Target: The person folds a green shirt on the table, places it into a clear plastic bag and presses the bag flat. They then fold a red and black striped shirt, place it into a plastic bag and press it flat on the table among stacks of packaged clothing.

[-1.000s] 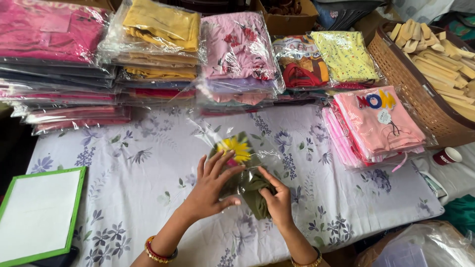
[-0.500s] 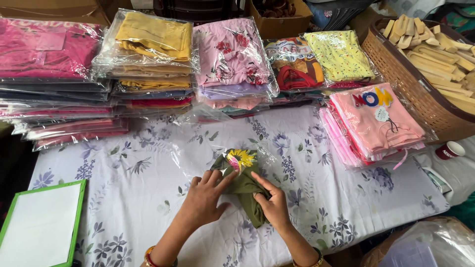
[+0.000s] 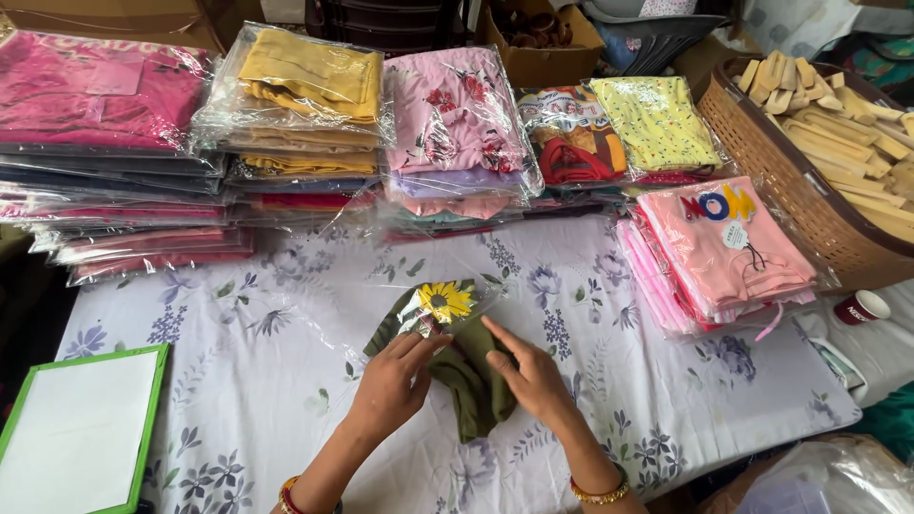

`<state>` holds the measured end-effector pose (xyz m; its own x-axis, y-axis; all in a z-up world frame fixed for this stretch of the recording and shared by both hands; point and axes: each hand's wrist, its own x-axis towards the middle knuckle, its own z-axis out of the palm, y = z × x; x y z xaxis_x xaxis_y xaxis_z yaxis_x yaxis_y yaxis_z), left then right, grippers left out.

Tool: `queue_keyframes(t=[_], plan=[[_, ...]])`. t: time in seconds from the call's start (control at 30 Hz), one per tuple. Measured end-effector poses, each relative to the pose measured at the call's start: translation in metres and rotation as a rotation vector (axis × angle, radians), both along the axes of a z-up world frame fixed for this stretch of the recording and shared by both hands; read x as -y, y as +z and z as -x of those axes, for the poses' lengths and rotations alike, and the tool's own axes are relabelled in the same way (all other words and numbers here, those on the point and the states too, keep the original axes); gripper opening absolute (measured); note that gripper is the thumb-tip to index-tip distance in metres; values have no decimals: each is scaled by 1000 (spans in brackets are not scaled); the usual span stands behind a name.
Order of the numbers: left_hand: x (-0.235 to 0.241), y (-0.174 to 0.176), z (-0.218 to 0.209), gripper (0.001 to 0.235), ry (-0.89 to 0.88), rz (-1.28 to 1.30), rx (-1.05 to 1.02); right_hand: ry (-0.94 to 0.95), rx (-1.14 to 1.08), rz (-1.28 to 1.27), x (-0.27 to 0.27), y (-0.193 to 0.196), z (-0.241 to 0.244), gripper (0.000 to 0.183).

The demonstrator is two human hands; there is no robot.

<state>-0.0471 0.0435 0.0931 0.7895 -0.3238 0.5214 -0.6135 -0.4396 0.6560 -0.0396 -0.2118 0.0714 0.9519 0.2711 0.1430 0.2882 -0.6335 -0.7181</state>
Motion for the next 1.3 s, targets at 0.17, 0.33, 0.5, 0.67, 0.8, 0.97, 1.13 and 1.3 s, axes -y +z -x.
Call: queue_keyframes(t=[0.17, 0.33, 0.5, 0.67, 0.8, 0.97, 1.13, 1.3], plan=[[2, 0, 1, 51, 1, 19, -32, -76, -26, 88, 16, 10, -20, 60], [1, 3, 1, 53, -37, 18, -52, -258, 163, 381, 27, 17, -25, 55], [4, -6, 0, 51, -33, -35, -79, -65, 112, 207, 4, -14, 9, 27], [4, -13, 0, 50, -40, -86, -44, 296, 366, 391, -41, -30, 28, 62], [4, -12, -3, 54, -73, -115, -93, 544, 206, 376, -39, -35, 31, 63], [5, -23, -5, 50, -76, -120, -64, 269, -13, 241, -17, -44, -2, 45], [2, -20, -4, 52, -71, -99, 2, 335, 322, 577, -36, -41, -5, 60], [5, -20, -3, 54, -98, -89, -66, 404, 175, 571, -34, -19, -13, 84]])
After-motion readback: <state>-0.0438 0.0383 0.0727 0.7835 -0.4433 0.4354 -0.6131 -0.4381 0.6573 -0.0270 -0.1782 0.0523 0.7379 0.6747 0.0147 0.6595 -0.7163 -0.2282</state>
